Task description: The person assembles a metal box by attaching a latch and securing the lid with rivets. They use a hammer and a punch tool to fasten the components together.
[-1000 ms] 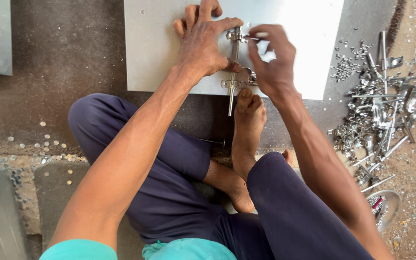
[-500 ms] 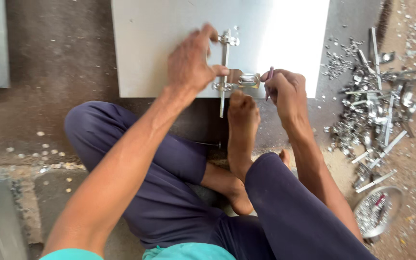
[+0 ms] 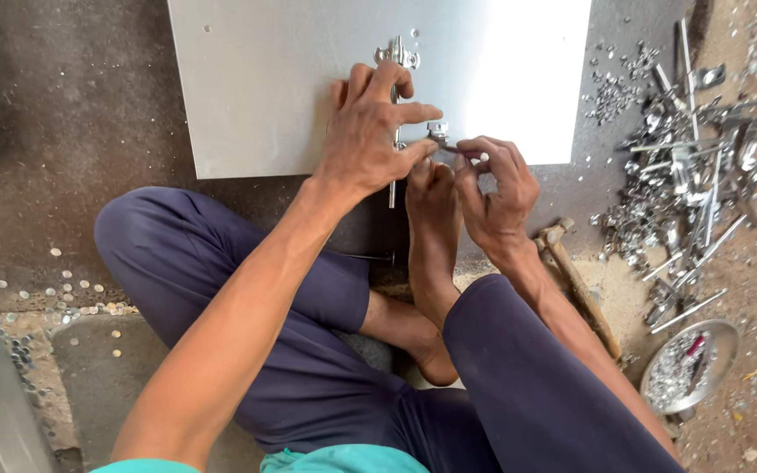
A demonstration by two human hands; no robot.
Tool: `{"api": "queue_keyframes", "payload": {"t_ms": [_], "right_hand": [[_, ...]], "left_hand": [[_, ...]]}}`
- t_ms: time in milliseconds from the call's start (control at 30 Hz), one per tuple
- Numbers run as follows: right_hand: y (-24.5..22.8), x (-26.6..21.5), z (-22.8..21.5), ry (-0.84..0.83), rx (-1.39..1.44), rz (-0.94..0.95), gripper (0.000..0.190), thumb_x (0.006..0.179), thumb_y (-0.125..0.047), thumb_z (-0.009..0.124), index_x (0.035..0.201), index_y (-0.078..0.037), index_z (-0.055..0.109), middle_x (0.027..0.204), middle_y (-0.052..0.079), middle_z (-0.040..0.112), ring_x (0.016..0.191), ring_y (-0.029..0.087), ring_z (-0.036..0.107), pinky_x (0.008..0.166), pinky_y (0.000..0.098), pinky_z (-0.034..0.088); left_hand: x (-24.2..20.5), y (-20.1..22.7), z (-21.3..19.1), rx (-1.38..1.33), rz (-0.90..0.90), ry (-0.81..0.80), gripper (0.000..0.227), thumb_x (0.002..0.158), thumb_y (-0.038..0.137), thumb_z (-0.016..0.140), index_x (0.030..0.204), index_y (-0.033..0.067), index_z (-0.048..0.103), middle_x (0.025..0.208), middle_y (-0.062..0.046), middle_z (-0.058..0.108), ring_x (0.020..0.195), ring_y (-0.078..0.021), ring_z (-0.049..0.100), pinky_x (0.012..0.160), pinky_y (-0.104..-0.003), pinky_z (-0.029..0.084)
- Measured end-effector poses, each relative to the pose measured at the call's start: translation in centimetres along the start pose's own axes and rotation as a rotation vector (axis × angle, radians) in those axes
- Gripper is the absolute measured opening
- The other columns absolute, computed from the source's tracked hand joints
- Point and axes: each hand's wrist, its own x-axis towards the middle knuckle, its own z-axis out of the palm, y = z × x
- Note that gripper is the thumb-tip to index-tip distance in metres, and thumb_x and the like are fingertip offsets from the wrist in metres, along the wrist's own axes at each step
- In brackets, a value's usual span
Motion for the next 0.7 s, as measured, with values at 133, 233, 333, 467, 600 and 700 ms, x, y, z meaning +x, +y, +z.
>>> {"api": "queue_keyframes", "payload": {"t_ms": [133, 233, 333, 467, 600, 700], "right_hand": [[0.0, -1.0, 0.2, -0.028, 0.007, 0.014, 0.021, 0.099, 0.001, 0.07, 0.119, -0.002, 0.067, 0.114, 0.012, 0.069, 0.092, 0.017, 0.072, 0.077, 0.0293, 0.061], [0.3, -0.6, 0.0, -0.055, -0.028, -0.072, 0.02, 0.1, 0.0, 0.07, 0.119, -0.003, 0.067, 0.114, 0.01, 0.069, 0.096, 0.022, 0.071, 0.077, 0.0289, 0.061], [0.4, 0.2, 0.3, -0.073, -0.067, -0.066, 0.019, 0.101, -0.002, 0.07, 0.119, -0.004, 0.068, 0.113, 0.01, 0.07, 0.094, 0.021, 0.07, 0.074, 0.0273, 0.061], [0.8, 0.5, 0.2, -0.048, -0.03, -0.01, 0.014, 0.104, -0.006, 0.072, 0.117, -0.003, 0.068, 0.107, 0.009, 0.07, 0.085, 0.016, 0.07, 0.065, 0.0247, 0.06], [1.1, 0.8, 0.2, -0.026, -0.021, -0.046, 0.014, 0.104, -0.005, 0.069, 0.118, -0.003, 0.067, 0.112, 0.011, 0.069, 0.092, 0.017, 0.071, 0.07, 0.0268, 0.061], [0.9, 1.4, 0.7, -0.062, -0.044, -0.039, 0.014, 0.104, -0.004, 0.069, 0.118, -0.003, 0.068, 0.113, 0.01, 0.069, 0.095, 0.018, 0.07, 0.07, 0.0274, 0.06]], "left_hand": [[-0.1, -0.5, 0.9, 0.038, -0.01, -0.01, 0.029, 0.073, 0.038, 0.092, 0.1, 0.0292, 0.084, 0.111, 0.003, 0.049, 0.107, -0.0227, 0.042, 0.096, -0.043, 0.035], [-0.4, -0.4, 0.8, 0.043, 0.001, 0.008, 0.027, 0.072, 0.038, 0.093, 0.097, 0.0297, 0.085, 0.111, 0.004, 0.049, 0.107, -0.0218, 0.042, 0.096, -0.043, 0.035], [-0.2, -0.5, 0.7, 0.041, -0.017, 0.002, 0.026, 0.072, 0.037, 0.093, 0.096, 0.0305, 0.085, 0.109, 0.006, 0.05, 0.105, -0.021, 0.042, 0.096, -0.041, 0.036], [-0.2, -0.6, 1.6, 0.007, 0.002, 0.035, 0.031, 0.07, 0.039, 0.094, 0.098, 0.0308, 0.084, 0.109, 0.008, 0.05, 0.104, -0.021, 0.042, 0.102, -0.037, 0.038], [-0.6, -0.9, 1.7, 0.038, -0.007, 0.034, 0.028, 0.07, 0.035, 0.095, 0.096, 0.0308, 0.085, 0.108, 0.007, 0.051, 0.104, -0.0209, 0.043, 0.1, -0.04, 0.036], [-0.5, -0.9, 1.7, 0.047, -0.005, 0.038, 0.028, 0.07, 0.035, 0.095, 0.095, 0.0303, 0.085, 0.108, 0.007, 0.051, 0.104, -0.0209, 0.043, 0.1, -0.04, 0.036]]}}
